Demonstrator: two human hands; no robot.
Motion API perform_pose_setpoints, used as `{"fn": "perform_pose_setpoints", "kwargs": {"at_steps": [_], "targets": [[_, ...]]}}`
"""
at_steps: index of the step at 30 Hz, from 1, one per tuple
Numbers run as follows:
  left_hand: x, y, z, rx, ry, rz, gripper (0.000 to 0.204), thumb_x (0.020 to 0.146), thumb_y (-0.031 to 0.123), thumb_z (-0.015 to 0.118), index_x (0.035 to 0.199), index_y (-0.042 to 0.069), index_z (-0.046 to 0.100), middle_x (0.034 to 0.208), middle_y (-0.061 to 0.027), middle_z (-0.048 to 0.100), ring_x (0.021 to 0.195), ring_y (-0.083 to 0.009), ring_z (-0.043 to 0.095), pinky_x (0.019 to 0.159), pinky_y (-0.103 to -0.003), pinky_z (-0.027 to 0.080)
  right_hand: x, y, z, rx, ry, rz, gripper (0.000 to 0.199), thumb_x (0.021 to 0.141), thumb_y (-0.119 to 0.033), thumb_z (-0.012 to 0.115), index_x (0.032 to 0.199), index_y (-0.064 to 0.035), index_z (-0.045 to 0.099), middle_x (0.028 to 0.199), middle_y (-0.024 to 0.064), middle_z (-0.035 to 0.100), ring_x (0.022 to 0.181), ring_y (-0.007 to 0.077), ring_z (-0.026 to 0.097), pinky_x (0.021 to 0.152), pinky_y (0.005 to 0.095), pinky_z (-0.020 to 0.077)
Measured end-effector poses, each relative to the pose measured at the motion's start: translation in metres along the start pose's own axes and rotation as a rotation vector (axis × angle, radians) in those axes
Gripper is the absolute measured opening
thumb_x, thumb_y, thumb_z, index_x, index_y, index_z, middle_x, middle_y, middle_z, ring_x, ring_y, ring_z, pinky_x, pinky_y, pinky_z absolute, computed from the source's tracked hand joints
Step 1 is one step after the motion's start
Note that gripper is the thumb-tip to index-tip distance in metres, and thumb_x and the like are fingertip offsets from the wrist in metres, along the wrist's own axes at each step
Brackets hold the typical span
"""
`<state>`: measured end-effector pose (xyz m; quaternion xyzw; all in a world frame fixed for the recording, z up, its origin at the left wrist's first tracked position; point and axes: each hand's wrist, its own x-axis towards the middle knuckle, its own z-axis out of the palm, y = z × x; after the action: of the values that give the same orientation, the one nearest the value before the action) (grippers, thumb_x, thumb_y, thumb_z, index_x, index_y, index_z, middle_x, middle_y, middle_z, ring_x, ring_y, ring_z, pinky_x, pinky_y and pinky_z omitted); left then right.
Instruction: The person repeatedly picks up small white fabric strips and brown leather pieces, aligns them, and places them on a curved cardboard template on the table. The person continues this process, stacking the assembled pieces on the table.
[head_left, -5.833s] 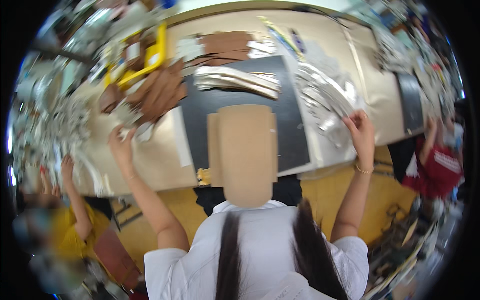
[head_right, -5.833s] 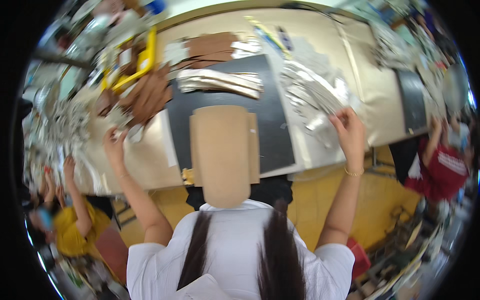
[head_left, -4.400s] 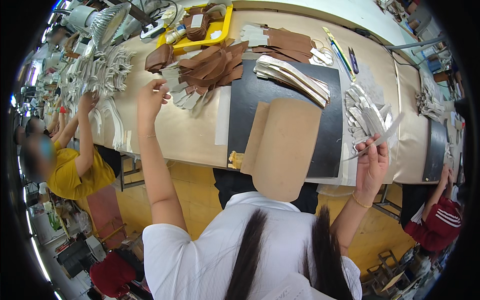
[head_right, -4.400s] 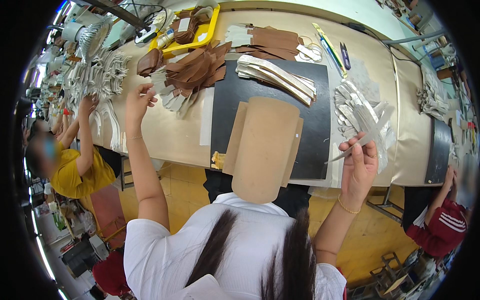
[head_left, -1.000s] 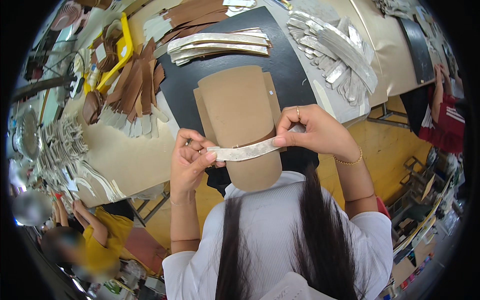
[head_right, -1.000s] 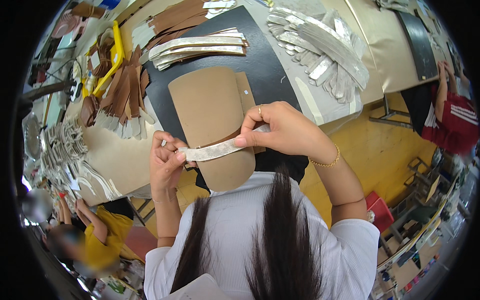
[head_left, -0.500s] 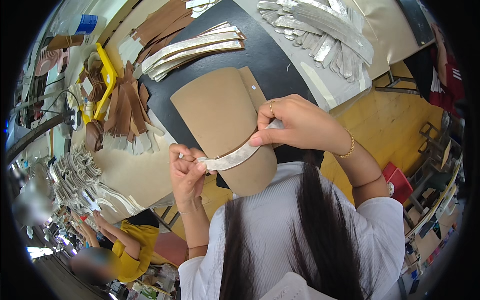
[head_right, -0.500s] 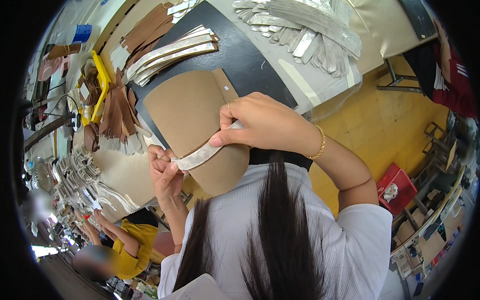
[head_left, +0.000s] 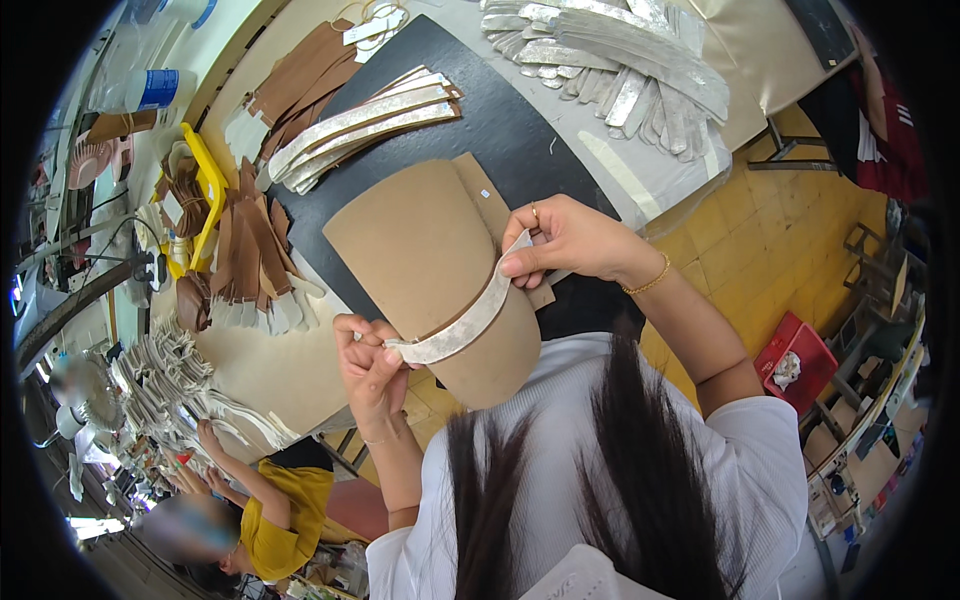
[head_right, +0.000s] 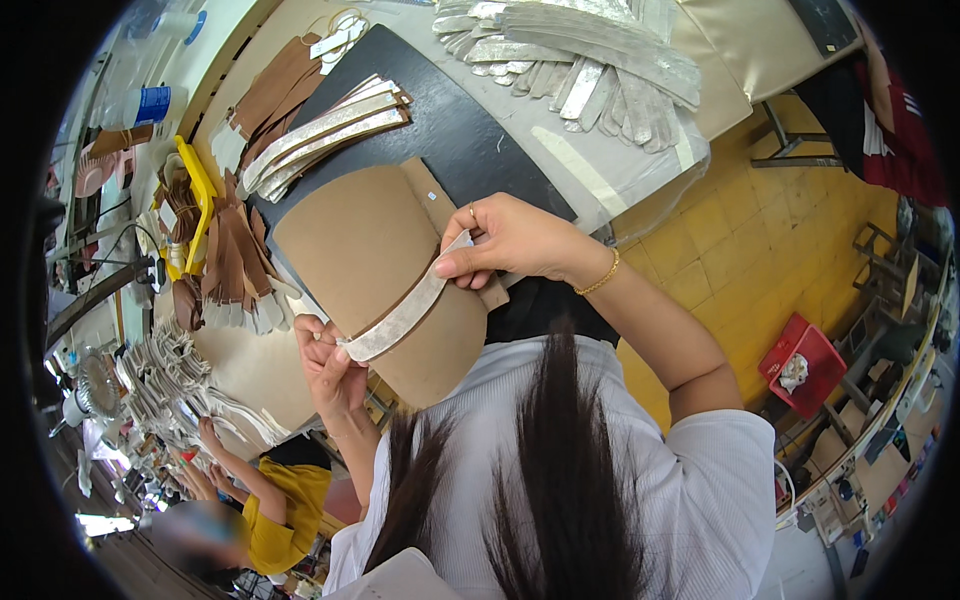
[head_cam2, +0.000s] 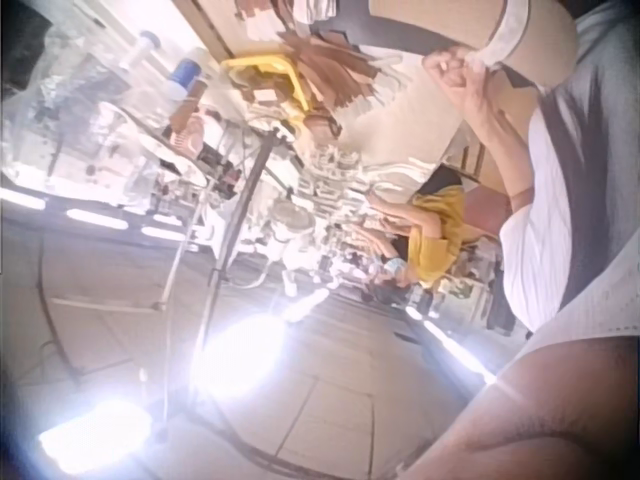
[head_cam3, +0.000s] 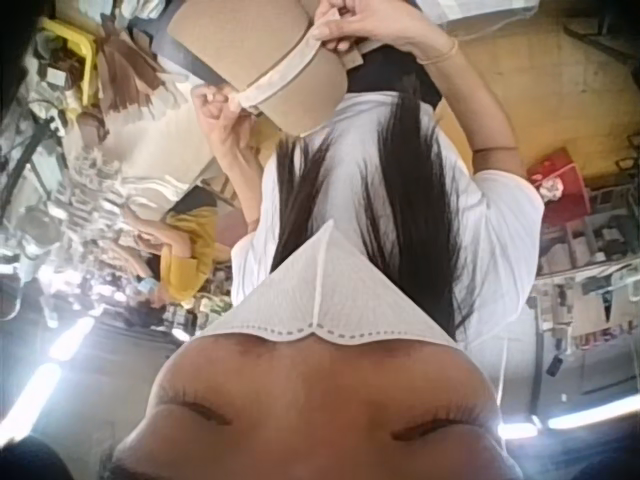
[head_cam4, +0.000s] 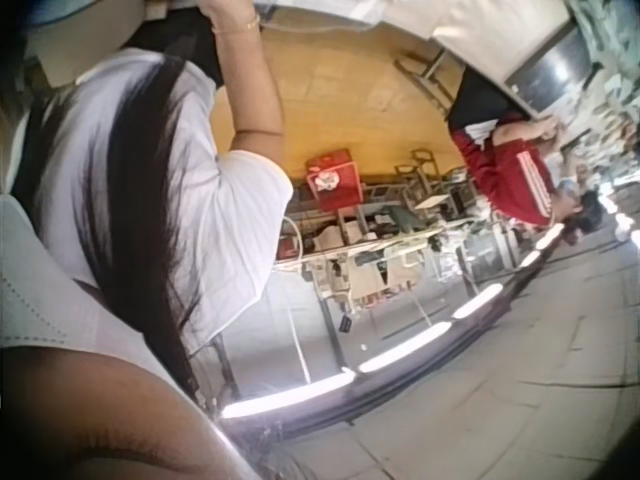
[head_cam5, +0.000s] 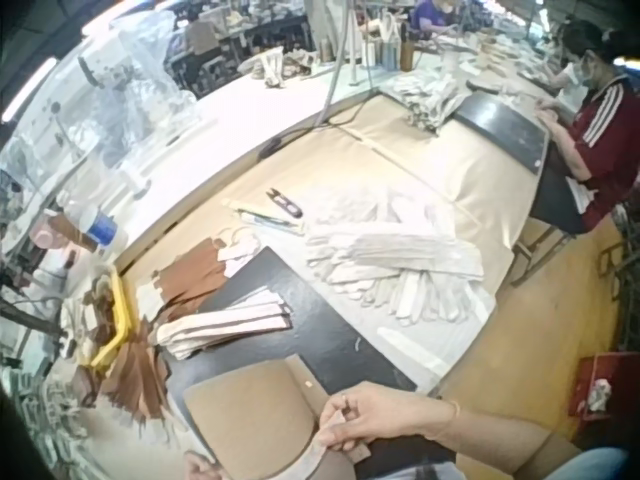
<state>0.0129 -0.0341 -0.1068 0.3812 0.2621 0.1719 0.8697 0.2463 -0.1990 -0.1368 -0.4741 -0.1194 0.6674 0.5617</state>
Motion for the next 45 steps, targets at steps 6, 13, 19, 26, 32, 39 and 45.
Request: {"fn": "perform_pose_setpoints", "kwargs": {"at_steps": [6,13,19,26,32,39,45], "targets": [[0.000,0.001,0.005,-0.004,0.054,0.002,0.042,0.080,-0.004,0.066,0.109,0.008,0.037,0.080,-0.0134,0.059,0.067,-0.0198,0.062,0.061,-0.028,0.053,-0.005,0.009,0.014,-0.037,0.238,-0.129,0.035,0.078,-0.016,0.076,0.096,-0.0023,0.050,0.085,0.0045,0.057,0.067,0.0070,0.060,0.060,0.0199,0.0518],[-0.002,0.001,0.004,-0.001,0.045,-0.008,0.042,0.080,-0.004,0.065,0.109,0.007,0.037,0.082,-0.0140,0.060,0.068,-0.0206,0.062,0.062,-0.029,0.054,-0.028,0.010,0.041,-0.429,0.467,-0.325,0.030,0.083,-0.015,0.070,0.105,0.0030,0.061,0.097,0.0065,0.060,0.081,0.0086,0.060,0.073,0.0240,0.0501],[0.000,-0.003,0.006,-0.034,0.024,0.000,0.040,0.081,-0.004,0.064,0.109,0.007,0.037,0.082,-0.0135,0.060,0.068,-0.0207,0.062,0.061,-0.028,0.054,-0.032,0.013,0.047,-0.615,0.464,-0.410,0.031,0.089,-0.018,0.061,0.113,0.0029,0.061,0.110,0.0117,0.062,0.093,0.0200,0.062,0.082,0.0289,0.0488],[-0.004,-0.001,0.008,-0.012,0.002,0.062,0.036,0.082,-0.004,0.062,0.107,0.007,0.039,0.082,-0.0131,0.059,0.071,-0.0193,0.061,0.062,-0.027,0.052,-0.044,-0.021,0.054,-0.998,0.596,-0.568,0.054,0.087,-0.032,0.062,0.130,-0.0014,0.049,0.133,0.0127,0.049,0.120,0.0270,0.049,0.100,0.0367,0.0381],[-0.015,-0.005,0.004,-0.006,0.168,0.081,0.035,0.082,-0.003,0.063,0.106,0.008,0.039,0.093,-0.0100,0.059,0.073,-0.0125,0.058,0.068,-0.024,0.050,-0.036,-0.029,0.125,-1.354,-0.139,-0.823,0.079,0.079,-0.054,0.056,0.139,-0.0061,0.038,0.144,0.0150,0.037,0.134,0.0253,0.034,0.111,0.0439,0.0216],[-0.005,-0.012,0.005,-0.079,0.011,0.095,0.038,0.082,-0.005,0.063,0.107,0.009,0.038,0.085,-0.0135,0.060,0.072,-0.0184,0.060,0.066,-0.028,0.051,-0.037,0.012,0.050,-1.274,-0.143,-0.793,0.094,0.082,-0.063,0.045,0.146,-0.0010,0.016,0.153,0.0202,0.011,0.142,0.0308,0.013,0.115,0.0392,0.0103],[-0.004,-0.012,-0.005,-0.085,-0.013,0.018,0.040,0.082,-0.004,0.064,0.109,0.008,0.038,0.083,-0.0137,0.060,0.072,-0.0188,0.061,0.066,-0.029,0.051,-0.032,0.042,0.039,-0.278,-0.046,-0.368,0.102,0.084,-0.071,0.031,0.142,-0.0087,-0.025,0.155,0.0125,-0.008,0.143,0.0260,0.002,0.115,0.0376,0.0082]]}}
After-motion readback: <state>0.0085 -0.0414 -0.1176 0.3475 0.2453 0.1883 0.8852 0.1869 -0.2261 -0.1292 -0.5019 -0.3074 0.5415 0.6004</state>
